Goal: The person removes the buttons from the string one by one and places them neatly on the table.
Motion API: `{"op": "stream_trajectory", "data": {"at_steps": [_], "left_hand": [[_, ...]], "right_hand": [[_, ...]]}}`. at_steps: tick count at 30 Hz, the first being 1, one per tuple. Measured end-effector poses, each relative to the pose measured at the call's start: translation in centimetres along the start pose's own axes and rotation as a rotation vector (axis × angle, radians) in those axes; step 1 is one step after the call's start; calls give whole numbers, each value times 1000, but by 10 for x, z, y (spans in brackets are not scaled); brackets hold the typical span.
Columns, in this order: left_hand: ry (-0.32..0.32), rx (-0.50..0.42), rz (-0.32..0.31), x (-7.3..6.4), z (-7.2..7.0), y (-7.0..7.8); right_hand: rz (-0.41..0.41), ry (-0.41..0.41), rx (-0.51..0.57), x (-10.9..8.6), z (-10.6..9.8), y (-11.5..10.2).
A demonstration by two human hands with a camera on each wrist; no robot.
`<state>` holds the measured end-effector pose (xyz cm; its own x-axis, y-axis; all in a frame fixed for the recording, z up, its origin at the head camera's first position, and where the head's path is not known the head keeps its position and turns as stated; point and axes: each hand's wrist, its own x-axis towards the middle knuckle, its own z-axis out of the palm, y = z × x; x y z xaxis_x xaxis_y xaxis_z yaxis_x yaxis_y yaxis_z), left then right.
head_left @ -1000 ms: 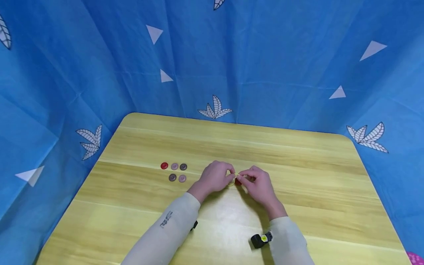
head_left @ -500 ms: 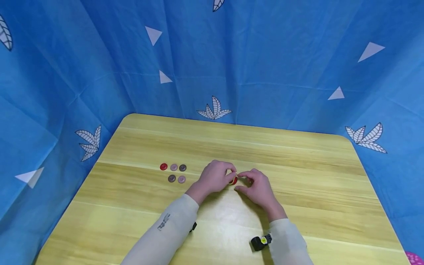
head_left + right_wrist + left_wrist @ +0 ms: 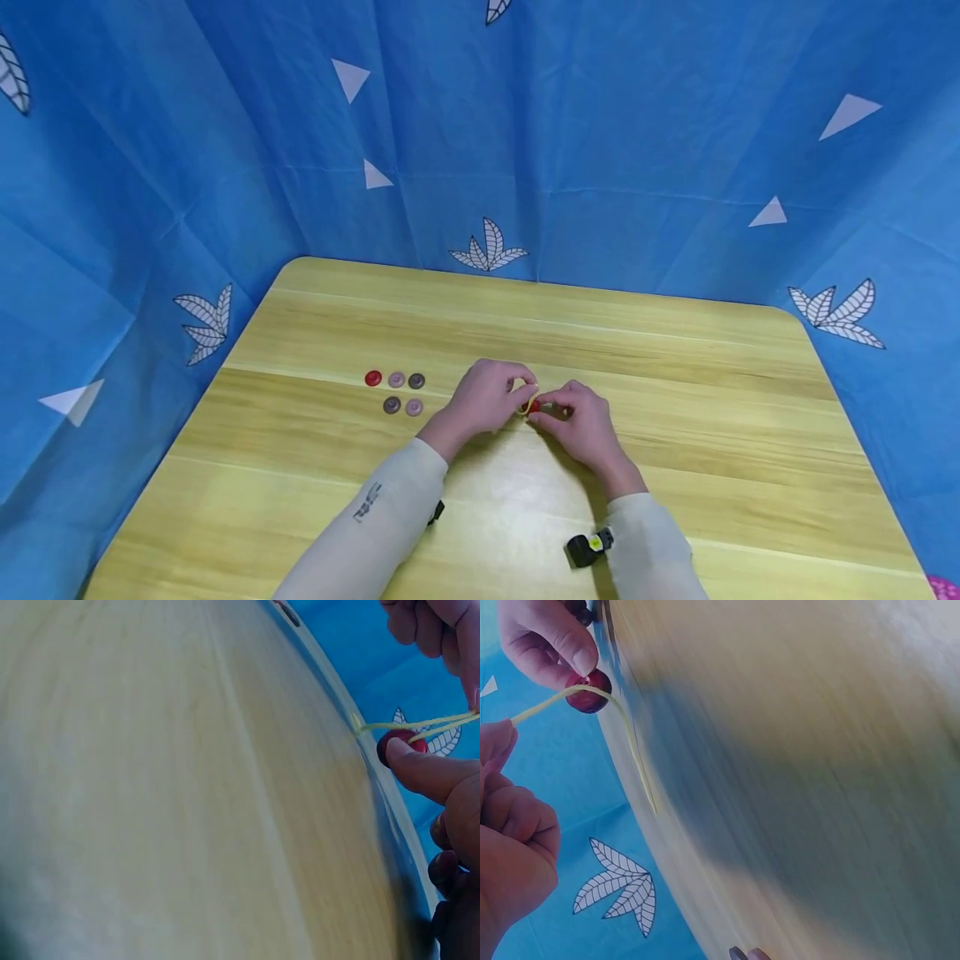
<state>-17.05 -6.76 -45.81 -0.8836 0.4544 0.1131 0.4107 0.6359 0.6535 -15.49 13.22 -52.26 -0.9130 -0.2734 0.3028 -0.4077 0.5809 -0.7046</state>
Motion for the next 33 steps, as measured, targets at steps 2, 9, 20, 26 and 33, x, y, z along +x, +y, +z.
{"op": "stream_trajectory", "data": {"at_steps": [2,9,20,26,33], "left_hand": [[4,-7,0,1,-1,0],[4,-39,-10,2,0,2],[12,-22,-26,1,1,-2],[16,-17,-29,-2,4,-6],[3,-37,-83,-4,4,-7]], "right_hand": [[-14,6,11,0,0,0],[-29,2,35,2,1,0],[-34,-6,164,-1,1,-3],[42,-30,226,-3,2,-4],[102,-16,309,-2,-3,-14]]}}
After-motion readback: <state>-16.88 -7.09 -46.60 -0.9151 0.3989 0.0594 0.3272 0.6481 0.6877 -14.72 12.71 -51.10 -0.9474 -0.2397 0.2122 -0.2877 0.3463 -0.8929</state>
